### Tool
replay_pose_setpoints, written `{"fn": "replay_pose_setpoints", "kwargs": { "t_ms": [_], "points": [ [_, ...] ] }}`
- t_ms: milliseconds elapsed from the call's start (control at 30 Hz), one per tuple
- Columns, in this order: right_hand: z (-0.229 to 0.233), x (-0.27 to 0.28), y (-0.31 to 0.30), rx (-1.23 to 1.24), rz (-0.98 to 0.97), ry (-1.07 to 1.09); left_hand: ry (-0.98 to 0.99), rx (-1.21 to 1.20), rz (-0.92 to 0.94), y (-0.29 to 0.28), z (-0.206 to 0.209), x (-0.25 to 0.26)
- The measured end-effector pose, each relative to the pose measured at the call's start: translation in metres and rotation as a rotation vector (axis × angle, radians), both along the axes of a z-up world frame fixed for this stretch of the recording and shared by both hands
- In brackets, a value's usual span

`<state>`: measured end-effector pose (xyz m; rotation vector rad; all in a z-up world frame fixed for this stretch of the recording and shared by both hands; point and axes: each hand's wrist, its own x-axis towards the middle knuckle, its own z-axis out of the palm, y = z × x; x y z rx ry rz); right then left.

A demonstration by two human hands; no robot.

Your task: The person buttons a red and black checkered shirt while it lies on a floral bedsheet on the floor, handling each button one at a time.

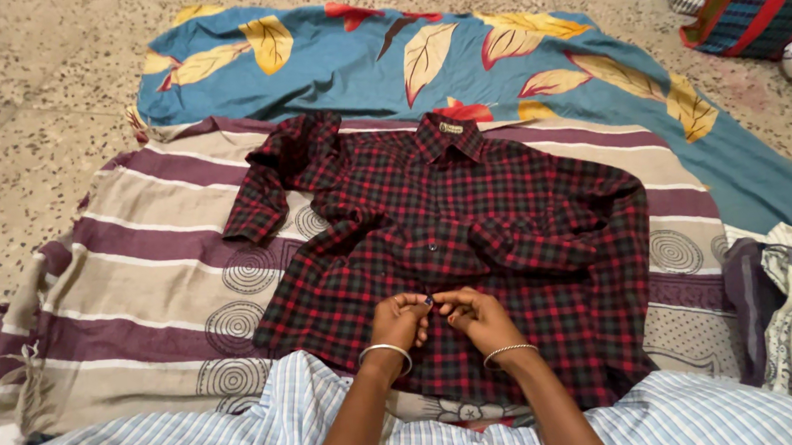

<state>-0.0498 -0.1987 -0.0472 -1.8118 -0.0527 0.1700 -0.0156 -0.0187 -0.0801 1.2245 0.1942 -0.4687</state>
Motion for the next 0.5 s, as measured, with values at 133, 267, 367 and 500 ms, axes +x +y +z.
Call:
{"fn": "replay_pose_setpoints", "kwargs": {
  "t_ms": [133,267,367,500],
  "points": [
    [-0.009,-0.002,-0.006,-0.056,-0.069,-0.039,0.046,-0.023,-0.056,0.004,0.013,0.004],
    [0.003,-0.015,-0.045,-0.263,-0.254,-0.066,0.171,-0.134,-0.190,0.057,0.019,0.022],
    [0.028,-0.040,-0.090,-0.926,-0.452,-0.086,-0.070,-0.100,-0.008,0.110,0.004,0.043],
    [0.051,-0.062,-0.088,-1.081,-0.524,0.212,-0.684,0.845,0.336,0.154,0.005,0.055]
  ]
}}
